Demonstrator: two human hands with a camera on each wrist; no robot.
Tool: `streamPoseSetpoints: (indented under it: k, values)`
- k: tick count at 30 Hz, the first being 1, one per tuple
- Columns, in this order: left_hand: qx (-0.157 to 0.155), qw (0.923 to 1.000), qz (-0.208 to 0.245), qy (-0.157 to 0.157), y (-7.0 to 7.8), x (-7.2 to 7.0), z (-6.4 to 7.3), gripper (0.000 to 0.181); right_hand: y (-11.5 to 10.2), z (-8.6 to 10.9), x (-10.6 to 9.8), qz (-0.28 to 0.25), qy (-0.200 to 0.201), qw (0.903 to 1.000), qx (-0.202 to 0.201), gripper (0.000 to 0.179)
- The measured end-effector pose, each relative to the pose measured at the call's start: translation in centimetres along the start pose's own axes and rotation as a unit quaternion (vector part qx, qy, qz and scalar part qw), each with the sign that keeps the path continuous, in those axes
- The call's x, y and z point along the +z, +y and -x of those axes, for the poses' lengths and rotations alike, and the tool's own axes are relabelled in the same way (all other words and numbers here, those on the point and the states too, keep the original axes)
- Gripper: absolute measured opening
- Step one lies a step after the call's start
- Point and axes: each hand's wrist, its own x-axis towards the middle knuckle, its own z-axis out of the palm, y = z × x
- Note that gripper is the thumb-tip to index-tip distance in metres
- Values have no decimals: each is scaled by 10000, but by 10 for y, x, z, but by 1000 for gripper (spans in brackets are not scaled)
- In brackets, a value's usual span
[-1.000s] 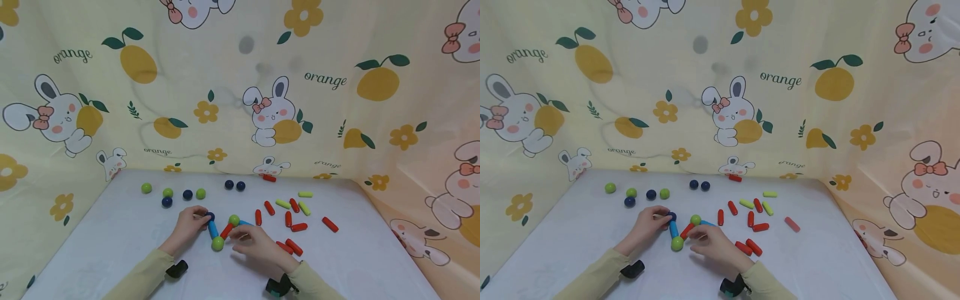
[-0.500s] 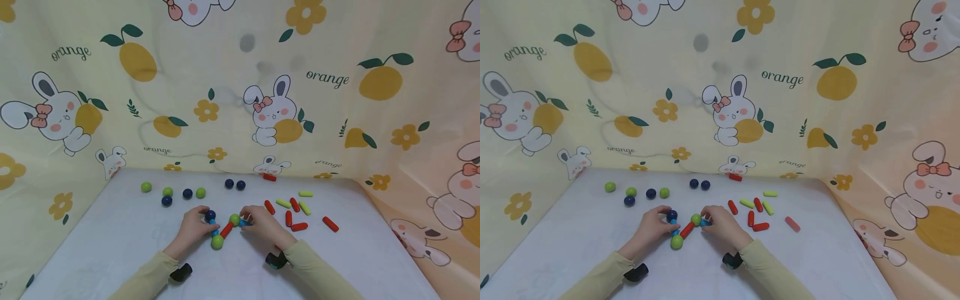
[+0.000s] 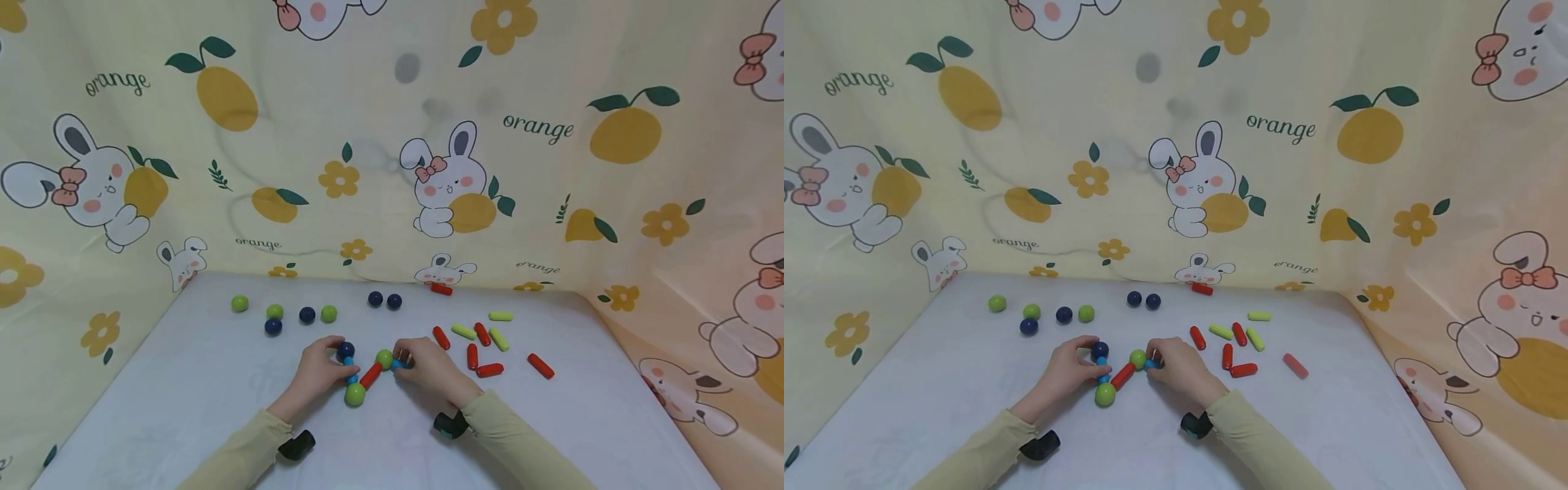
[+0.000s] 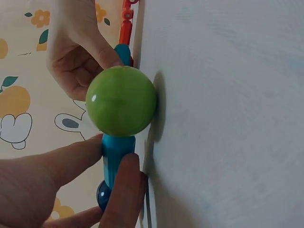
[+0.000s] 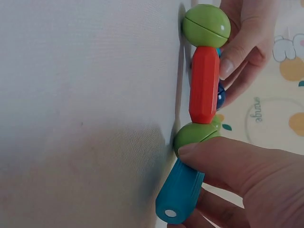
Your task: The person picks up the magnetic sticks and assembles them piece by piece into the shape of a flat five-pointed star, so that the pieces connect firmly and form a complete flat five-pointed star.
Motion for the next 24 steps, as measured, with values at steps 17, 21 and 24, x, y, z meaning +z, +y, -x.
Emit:
streamPoseSetpoints:
  k: [17,21,24]
  values:
    - [-51,9994,174,-288,-1,-2,0,64,5,6,-13,-112,-19,9997,234,28]
    - [4,9978,343,-575,-5,-6,-2,66,7,4,-23,-623,418,9972,57,25]
    - [85,9949,491,-876,-8,-8,-4,66,4,-1,-33,-1305,778,9884,40,20]
